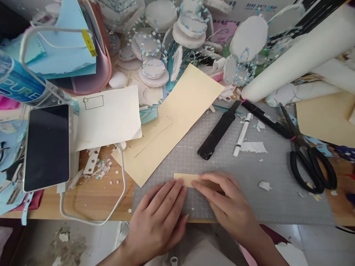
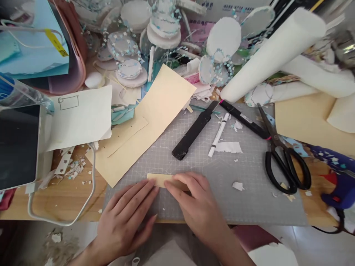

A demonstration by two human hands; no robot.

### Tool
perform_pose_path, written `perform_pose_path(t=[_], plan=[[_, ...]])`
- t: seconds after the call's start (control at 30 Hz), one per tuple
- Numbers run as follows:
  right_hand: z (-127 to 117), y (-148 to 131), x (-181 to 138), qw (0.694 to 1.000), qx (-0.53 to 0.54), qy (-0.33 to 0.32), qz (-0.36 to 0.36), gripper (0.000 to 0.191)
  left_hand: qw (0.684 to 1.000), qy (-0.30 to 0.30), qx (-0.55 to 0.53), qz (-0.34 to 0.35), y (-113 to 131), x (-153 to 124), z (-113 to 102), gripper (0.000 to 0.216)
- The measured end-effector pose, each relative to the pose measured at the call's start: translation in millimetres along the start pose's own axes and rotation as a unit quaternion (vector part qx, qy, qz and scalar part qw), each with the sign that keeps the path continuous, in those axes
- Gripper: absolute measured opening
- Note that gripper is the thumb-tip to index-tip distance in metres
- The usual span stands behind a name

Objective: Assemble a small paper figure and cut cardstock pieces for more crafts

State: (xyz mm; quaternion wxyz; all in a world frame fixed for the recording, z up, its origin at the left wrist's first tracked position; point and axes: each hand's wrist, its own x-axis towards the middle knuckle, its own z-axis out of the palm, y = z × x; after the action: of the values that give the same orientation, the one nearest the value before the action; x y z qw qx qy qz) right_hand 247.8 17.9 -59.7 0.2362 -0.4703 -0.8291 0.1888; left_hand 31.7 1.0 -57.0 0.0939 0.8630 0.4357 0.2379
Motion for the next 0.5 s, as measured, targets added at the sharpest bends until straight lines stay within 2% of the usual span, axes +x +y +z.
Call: perform_pose_path(t=[0.5], plan=[[-5.3, -1.6, 1.4, 0.999, 0.012, 0.0, 0.045, 0.038, 0.999, -0.031, 0.008, 0.021, -5.6, -2.0, 4.1, 0.039]])
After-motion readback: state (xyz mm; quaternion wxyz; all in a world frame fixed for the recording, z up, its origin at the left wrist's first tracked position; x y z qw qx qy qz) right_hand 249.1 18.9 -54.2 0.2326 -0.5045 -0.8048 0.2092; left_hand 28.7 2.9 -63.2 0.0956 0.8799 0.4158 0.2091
